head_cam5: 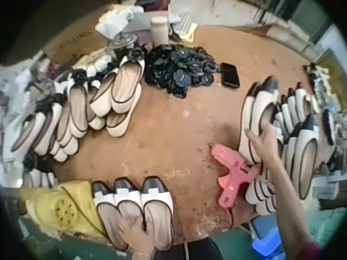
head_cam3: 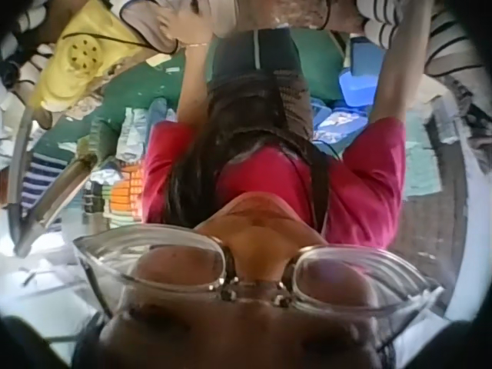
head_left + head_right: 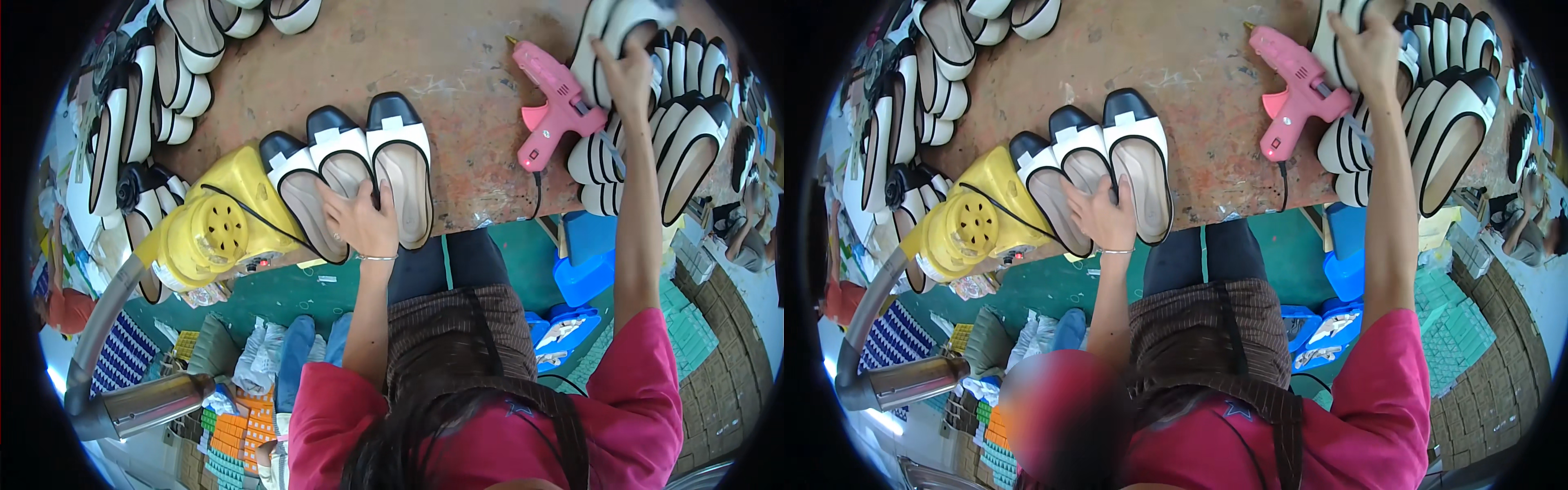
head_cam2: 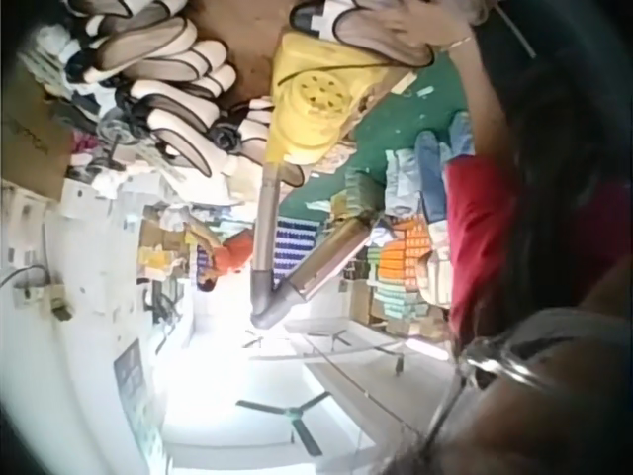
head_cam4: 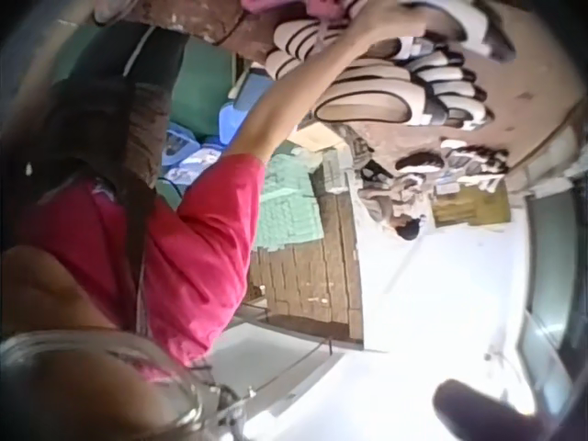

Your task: Applying hot glue and attaching decorative flowers to the front of shoes.

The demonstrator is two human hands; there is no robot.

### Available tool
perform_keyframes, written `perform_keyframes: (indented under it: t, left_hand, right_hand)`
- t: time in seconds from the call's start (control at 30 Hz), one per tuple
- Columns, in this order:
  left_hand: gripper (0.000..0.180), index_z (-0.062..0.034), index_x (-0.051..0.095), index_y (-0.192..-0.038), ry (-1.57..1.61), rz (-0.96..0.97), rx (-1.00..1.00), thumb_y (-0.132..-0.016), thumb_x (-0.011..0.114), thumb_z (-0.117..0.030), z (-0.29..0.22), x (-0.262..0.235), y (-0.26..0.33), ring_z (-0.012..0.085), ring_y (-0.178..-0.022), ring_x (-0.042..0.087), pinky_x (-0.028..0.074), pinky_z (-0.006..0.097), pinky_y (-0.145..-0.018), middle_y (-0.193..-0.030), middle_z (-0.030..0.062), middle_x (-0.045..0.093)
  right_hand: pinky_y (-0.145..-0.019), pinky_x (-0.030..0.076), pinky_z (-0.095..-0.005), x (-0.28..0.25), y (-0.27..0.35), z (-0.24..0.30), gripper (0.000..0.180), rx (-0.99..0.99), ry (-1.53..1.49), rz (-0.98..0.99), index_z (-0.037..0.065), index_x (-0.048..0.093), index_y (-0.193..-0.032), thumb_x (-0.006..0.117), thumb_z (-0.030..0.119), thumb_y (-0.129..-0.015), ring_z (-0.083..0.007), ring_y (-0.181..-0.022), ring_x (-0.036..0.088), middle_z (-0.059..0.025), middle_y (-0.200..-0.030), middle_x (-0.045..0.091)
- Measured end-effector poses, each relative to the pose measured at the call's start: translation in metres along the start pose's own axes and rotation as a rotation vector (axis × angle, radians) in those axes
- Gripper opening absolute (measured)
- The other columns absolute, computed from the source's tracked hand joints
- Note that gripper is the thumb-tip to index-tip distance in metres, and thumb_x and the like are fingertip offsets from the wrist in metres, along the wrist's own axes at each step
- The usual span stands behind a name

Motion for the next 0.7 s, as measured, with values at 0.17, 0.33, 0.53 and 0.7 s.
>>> perform_keyframes:
  t: [0.17, 0.33, 0.53, 0.7]
  left_hand:
    - [0.03, -0.0092, 0.07, -0.095, 0.019, 0.006, -0.014, -0.083, 0.061, -0.035, -0.006, 0.004, -0.002, 0.0458, -0.116, 0.041, 0.032, 0.05, -0.095, -0.14, 0.0343, 0.027]
    - [0.03, -0.0079, 0.07, -0.096, -0.006, 0.003, -0.049, -0.082, 0.062, -0.033, 0.009, -0.001, 0.001, 0.0459, -0.116, 0.039, 0.031, 0.05, -0.096, -0.141, 0.0351, 0.025]
    - [0.034, -0.0065, 0.065, -0.105, 0.023, 0.019, 0.005, -0.081, 0.063, -0.032, -0.002, 0.005, 0.003, 0.0471, -0.121, 0.036, 0.028, 0.052, -0.099, -0.14, 0.0347, 0.026]
    - [0.054, -0.0005, 0.048, -0.124, 0.209, -0.077, 0.029, -0.081, 0.065, -0.029, -0.033, -0.041, 0.003, 0.0469, -0.122, 0.036, 0.027, 0.054, -0.101, -0.137, 0.0323, 0.031]
  right_hand:
    - [-0.064, 0.048, -0.0219, -0.084, 0.016, 0.118, 0.018, -0.052, -0.234, -0.217, -0.004, 0.069, -0.082, 0.076, 0.012, -0.078, -0.0069, -0.067, 0.06, -0.0031, -0.077, 0.069]
    - [-0.056, 0.049, -0.0351, -0.026, 0.129, 0.213, 0.029, 0.035, -0.042, 0.178, -0.001, 0.064, -0.069, 0.076, 0.025, -0.073, -0.0253, -0.055, 0.063, -0.0156, -0.059, 0.061]
    - [-0.051, 0.045, -0.0481, 0.08, 0.198, 0.192, 0.018, 0.185, -0.338, 0.538, -0.002, 0.054, -0.08, 0.06, 0.014, -0.086, -0.0437, -0.058, 0.057, -0.0251, -0.059, 0.055]
    - [-0.048, 0.044, -0.0447, 0.017, 0.181, 0.199, 0.015, 0.215, -0.293, 0.486, 0.0, 0.052, -0.078, 0.06, 0.011, -0.084, -0.0396, -0.053, 0.056, -0.0212, -0.056, 0.054]
Point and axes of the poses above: each hand's wrist, its own y-axis away from the middle knuckle, its own x-axis out of the palm, z = x × y, the point moved 8 cm from there along -y, towards the middle knuckle
